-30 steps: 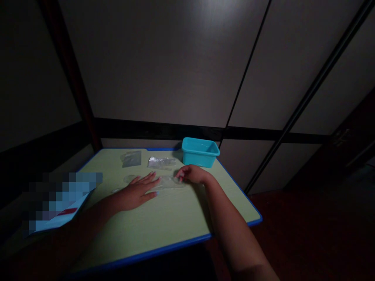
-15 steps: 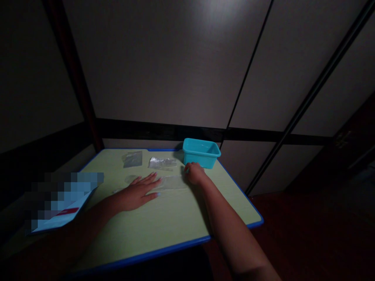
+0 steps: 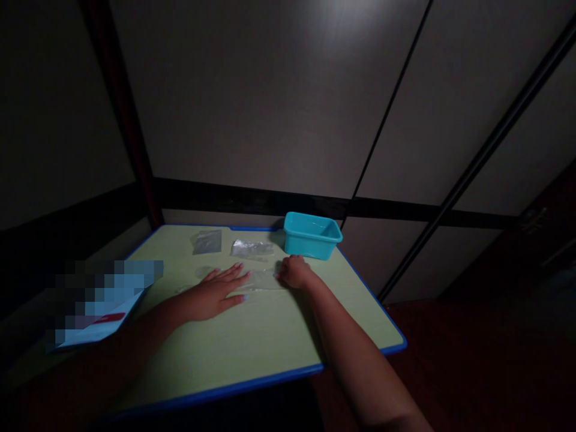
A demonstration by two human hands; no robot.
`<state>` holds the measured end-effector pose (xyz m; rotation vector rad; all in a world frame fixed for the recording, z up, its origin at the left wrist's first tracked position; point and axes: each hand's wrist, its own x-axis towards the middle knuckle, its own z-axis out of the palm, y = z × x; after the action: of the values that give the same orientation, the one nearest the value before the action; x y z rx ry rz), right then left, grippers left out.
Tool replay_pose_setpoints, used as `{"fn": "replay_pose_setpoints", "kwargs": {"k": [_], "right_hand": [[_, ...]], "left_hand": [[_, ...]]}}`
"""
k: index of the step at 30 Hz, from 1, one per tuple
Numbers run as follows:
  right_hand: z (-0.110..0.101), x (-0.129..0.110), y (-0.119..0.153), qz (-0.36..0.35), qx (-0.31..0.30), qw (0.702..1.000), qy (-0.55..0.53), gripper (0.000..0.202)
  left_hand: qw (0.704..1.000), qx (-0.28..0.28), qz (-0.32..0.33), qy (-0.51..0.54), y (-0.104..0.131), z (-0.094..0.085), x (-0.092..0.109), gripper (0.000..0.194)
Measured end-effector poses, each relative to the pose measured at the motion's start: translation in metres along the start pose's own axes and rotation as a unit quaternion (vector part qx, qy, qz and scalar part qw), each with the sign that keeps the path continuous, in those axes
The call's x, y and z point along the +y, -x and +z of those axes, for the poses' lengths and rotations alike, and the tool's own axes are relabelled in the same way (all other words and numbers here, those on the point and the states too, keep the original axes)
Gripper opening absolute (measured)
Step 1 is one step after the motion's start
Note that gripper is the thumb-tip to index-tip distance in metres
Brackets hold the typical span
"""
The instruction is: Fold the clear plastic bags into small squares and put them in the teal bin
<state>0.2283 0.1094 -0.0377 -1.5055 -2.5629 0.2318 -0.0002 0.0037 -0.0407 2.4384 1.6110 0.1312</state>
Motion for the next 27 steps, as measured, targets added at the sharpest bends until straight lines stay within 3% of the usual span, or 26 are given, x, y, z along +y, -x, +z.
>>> {"fn": "replay_pose_setpoints", "kwargs": {"k": [6,14,19,27], "right_hand": [[-0.0009,0.0007,0.0022,-0.023,-0.018,0.985,-0.173,0.023],[-0.0025,-0.0022,0.0042,-0.031,-0.058,0.911,-0.407,0.038],[-0.0072,-0.0055,0.0053,-0.043,-0.077,0.886,-0.456,0.031],[-0.0049,-0.006,0.0062,-0.068,-0.112,0.872,-0.471,0.029]], "left_hand": [[1.0,0.003,0.004,-0.004,-0.001,0.0024,-0.0022,0.063],[1.0,0.008,0.008,-0.001,-0.0023,0.0044,-0.0044,0.063],[1.0,0.007,0.011,0.001,-0.0022,0.0053,-0.0065,0.063],[1.0,0.008,0.009,-0.002,-0.0028,0.0057,-0.0058,0.064]]}}
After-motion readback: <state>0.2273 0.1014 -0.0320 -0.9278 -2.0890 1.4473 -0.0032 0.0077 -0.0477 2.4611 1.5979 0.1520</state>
